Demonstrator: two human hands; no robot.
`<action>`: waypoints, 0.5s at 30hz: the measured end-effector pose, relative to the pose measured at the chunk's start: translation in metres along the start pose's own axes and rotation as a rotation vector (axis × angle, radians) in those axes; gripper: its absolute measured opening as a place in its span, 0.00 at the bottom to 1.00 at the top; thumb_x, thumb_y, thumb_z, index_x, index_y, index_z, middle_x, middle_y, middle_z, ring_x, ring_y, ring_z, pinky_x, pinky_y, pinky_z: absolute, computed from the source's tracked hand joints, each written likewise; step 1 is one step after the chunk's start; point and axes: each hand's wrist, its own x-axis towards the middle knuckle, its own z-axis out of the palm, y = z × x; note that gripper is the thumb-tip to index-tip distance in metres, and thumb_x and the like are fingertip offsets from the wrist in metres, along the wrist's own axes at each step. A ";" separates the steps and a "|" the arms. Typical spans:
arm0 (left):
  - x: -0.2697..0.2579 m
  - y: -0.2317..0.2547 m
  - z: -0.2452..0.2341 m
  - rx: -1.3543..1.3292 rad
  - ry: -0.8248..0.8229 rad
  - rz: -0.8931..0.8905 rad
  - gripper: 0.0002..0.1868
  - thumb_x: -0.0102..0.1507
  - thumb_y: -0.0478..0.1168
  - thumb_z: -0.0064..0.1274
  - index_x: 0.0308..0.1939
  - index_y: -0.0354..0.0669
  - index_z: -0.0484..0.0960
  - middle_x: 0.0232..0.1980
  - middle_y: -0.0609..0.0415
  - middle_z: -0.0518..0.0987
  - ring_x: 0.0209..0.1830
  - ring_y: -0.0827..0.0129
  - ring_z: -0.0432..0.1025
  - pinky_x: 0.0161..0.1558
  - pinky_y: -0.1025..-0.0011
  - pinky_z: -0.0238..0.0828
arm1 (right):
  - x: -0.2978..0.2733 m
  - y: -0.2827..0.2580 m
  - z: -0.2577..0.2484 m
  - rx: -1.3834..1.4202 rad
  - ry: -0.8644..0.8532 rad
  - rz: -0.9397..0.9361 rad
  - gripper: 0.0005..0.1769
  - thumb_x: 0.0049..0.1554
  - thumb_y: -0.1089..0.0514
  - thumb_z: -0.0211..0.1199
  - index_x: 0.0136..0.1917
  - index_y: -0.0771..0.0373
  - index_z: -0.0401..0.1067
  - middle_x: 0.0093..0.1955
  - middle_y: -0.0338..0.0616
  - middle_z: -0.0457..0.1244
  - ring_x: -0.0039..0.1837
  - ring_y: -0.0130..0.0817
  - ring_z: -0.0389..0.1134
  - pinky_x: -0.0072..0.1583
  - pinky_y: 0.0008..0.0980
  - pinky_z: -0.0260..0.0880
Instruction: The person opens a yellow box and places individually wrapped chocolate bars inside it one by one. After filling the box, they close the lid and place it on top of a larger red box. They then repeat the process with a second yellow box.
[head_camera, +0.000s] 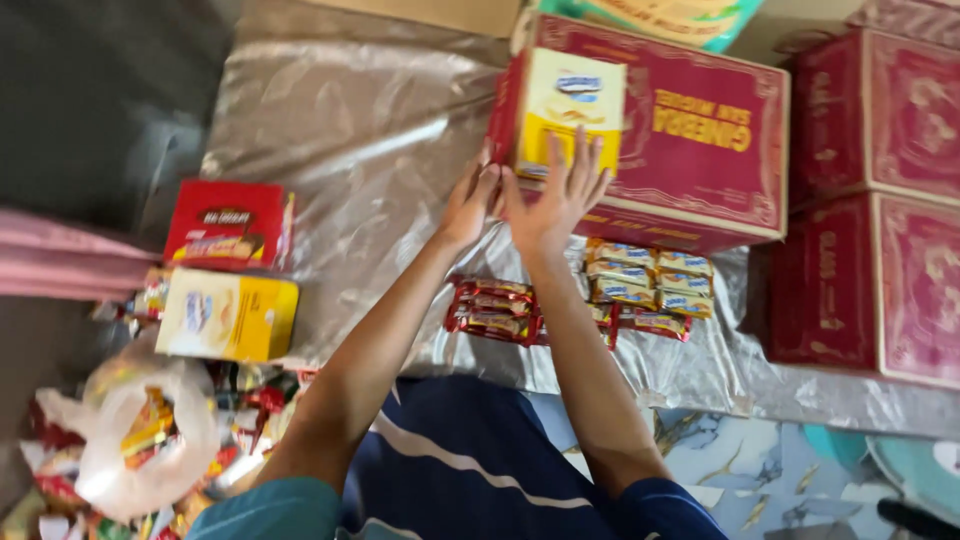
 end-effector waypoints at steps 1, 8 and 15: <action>-0.005 0.000 -0.008 -0.004 0.023 0.005 0.34 0.75 0.49 0.41 0.83 0.35 0.58 0.71 0.23 0.68 0.60 0.59 0.67 0.62 0.63 0.66 | -0.005 -0.009 0.005 0.013 -0.016 -0.012 0.40 0.55 0.44 0.75 0.74 0.59 0.64 0.80 0.56 0.52 0.84 0.58 0.44 0.79 0.67 0.38; -0.094 0.065 -0.090 0.355 0.286 0.345 0.31 0.73 0.41 0.42 0.79 0.36 0.55 0.79 0.38 0.62 0.81 0.55 0.56 0.77 0.63 0.54 | -0.052 -0.089 0.059 0.317 -0.274 -0.135 0.32 0.56 0.56 0.71 0.72 0.59 0.67 0.78 0.55 0.56 0.82 0.59 0.50 0.78 0.60 0.45; -0.207 0.103 -0.177 0.953 0.650 0.322 0.30 0.66 0.44 0.57 0.69 0.35 0.70 0.70 0.37 0.73 0.74 0.43 0.66 0.74 0.56 0.59 | -0.119 -0.172 0.098 0.779 -0.723 -0.182 0.27 0.58 0.64 0.68 0.70 0.64 0.68 0.72 0.58 0.63 0.74 0.57 0.64 0.74 0.46 0.64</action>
